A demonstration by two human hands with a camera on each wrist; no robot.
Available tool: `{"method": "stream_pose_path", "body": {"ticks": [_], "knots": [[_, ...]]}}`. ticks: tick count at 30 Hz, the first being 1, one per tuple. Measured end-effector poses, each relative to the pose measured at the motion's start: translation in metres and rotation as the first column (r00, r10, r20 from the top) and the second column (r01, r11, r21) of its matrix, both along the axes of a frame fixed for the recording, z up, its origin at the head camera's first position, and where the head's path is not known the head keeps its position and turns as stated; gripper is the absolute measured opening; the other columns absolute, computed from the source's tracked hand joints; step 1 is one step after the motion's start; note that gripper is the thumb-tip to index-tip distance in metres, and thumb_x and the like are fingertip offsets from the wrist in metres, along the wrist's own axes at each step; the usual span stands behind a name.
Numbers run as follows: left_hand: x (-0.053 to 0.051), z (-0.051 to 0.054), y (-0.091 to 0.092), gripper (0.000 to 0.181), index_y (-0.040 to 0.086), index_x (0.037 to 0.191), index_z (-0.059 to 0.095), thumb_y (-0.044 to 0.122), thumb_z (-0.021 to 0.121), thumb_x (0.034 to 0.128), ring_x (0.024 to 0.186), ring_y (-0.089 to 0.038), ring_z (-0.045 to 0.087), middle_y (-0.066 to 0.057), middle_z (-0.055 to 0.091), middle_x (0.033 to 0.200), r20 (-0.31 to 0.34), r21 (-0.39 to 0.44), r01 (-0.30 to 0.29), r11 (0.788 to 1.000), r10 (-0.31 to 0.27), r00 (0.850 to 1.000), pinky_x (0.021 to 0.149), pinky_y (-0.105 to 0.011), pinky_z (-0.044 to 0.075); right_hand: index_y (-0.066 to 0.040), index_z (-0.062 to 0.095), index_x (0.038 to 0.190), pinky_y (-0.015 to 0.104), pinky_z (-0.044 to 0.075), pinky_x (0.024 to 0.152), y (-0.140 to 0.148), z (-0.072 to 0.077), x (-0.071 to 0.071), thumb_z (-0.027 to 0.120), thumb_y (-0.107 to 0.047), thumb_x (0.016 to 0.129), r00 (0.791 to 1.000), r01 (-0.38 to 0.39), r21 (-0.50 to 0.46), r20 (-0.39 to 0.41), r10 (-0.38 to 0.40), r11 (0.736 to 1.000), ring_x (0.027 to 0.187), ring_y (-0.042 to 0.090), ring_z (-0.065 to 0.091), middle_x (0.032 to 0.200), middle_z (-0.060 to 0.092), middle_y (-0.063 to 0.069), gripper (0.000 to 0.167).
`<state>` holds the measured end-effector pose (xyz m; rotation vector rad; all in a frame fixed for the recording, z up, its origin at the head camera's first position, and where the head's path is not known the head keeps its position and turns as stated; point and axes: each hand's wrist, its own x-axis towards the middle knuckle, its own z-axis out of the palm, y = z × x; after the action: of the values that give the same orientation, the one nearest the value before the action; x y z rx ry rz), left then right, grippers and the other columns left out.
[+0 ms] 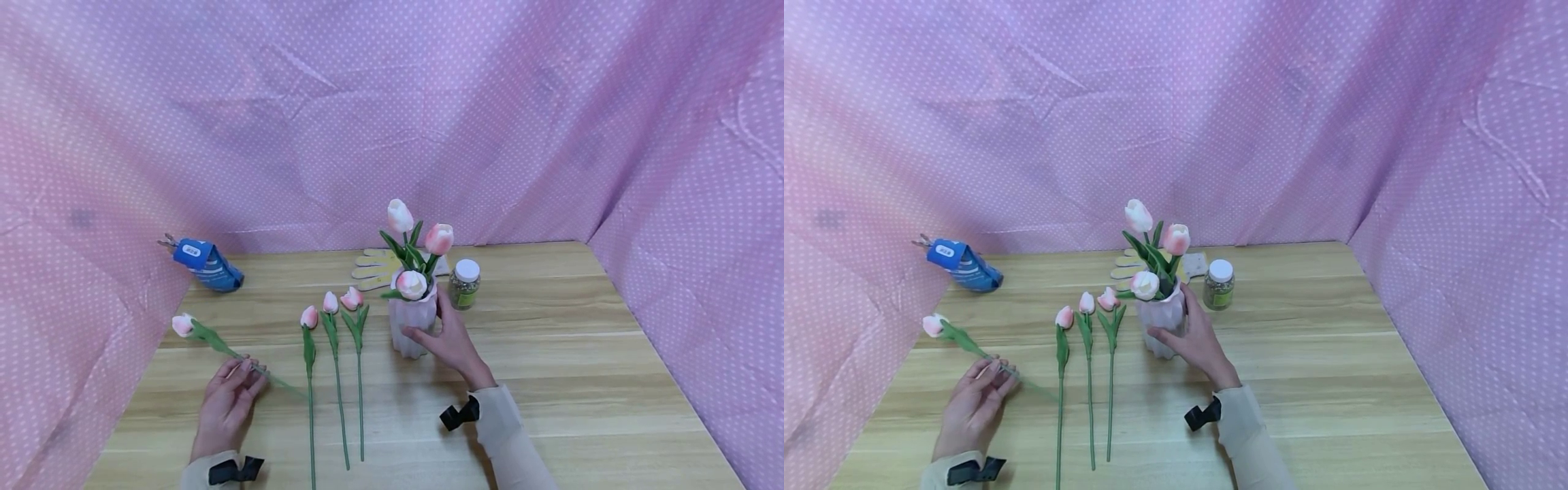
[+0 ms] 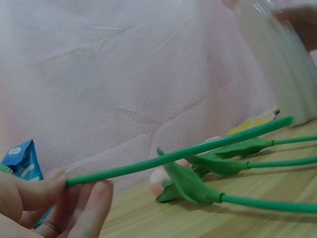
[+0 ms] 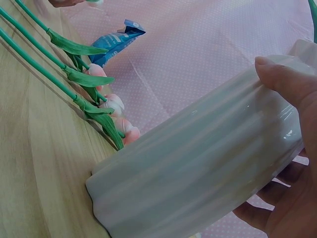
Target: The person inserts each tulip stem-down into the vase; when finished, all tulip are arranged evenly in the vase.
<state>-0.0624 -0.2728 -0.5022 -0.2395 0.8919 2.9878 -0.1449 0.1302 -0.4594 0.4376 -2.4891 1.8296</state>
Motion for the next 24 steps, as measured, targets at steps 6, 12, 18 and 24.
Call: {"method": "stream_pose_path", "body": {"ticks": [6, 12, 18, 24], "knots": [[-0.003, -0.004, 0.008, 0.028, 0.000, 0.095, 0.063, -0.006, 0.038, 0.1032, 0.087, -0.028, 0.072, -0.015, 0.070, 0.089, 0.025, 0.113, -0.084, 0.990, 0.082, 0.996, 0.081, -0.042, 0.064, -0.025, 0.027, 0.156, 0.058, 0.041, 0.116, 0.000, 0.000, 0.000, 0.083, -0.030, 0.082, 1.000, 0.004, -0.003, 0.005, -0.004, 1.000, 0.140, 0.031, 0.048, 0.153, 0.047, 0.005, 0.093], [-0.005, -0.004, 0.018, 0.024, 0.001, 0.092, 0.063, -0.008, 0.043, 0.1012, 0.085, -0.028, 0.071, -0.015, 0.069, 0.087, 0.094, 0.199, -0.180, 0.963, 0.164, 0.982, 0.080, -0.043, 0.064, -0.027, 0.026, 0.156, 0.058, 0.040, 0.117, 0.000, 0.000, -0.001, 0.083, -0.031, 0.082, 1.000, 0.006, -0.004, 0.008, -0.006, 1.000, 0.141, 0.030, 0.046, 0.154, 0.045, 0.004, 0.094], [-0.009, 0.004, 0.023, 0.013, 0.002, 0.093, 0.064, -0.006, 0.054, 0.0965, 0.087, -0.026, 0.068, -0.013, 0.067, 0.091, 0.203, 0.257, -0.279, 0.925, 0.230, 0.952, 0.080, -0.042, 0.063, -0.024, 0.027, 0.156, 0.058, 0.043, 0.114, 0.000, 0.000, -0.001, 0.083, -0.029, 0.082, 1.000, 0.010, 0.006, -0.017, -0.010, 1.000, 0.139, 0.031, 0.049, 0.152, 0.048, 0.006, 0.093], [-0.012, 0.013, 0.022, 0.010, 0.004, 0.092, 0.063, -0.004, 0.058, 0.0944, 0.090, -0.026, 0.068, -0.013, 0.066, 0.094, 0.304, 0.279, -0.378, 0.883, 0.293, 0.907, 0.080, -0.041, 0.063, -0.024, 0.029, 0.155, 0.057, 0.045, 0.112, -0.001, -0.001, -0.001, 0.083, -0.028, 0.082, 1.000, 0.012, 0.008, -0.025, -0.012, 1.000, 0.138, 0.031, 0.050, 0.150, 0.050, 0.006, 0.090]]}}
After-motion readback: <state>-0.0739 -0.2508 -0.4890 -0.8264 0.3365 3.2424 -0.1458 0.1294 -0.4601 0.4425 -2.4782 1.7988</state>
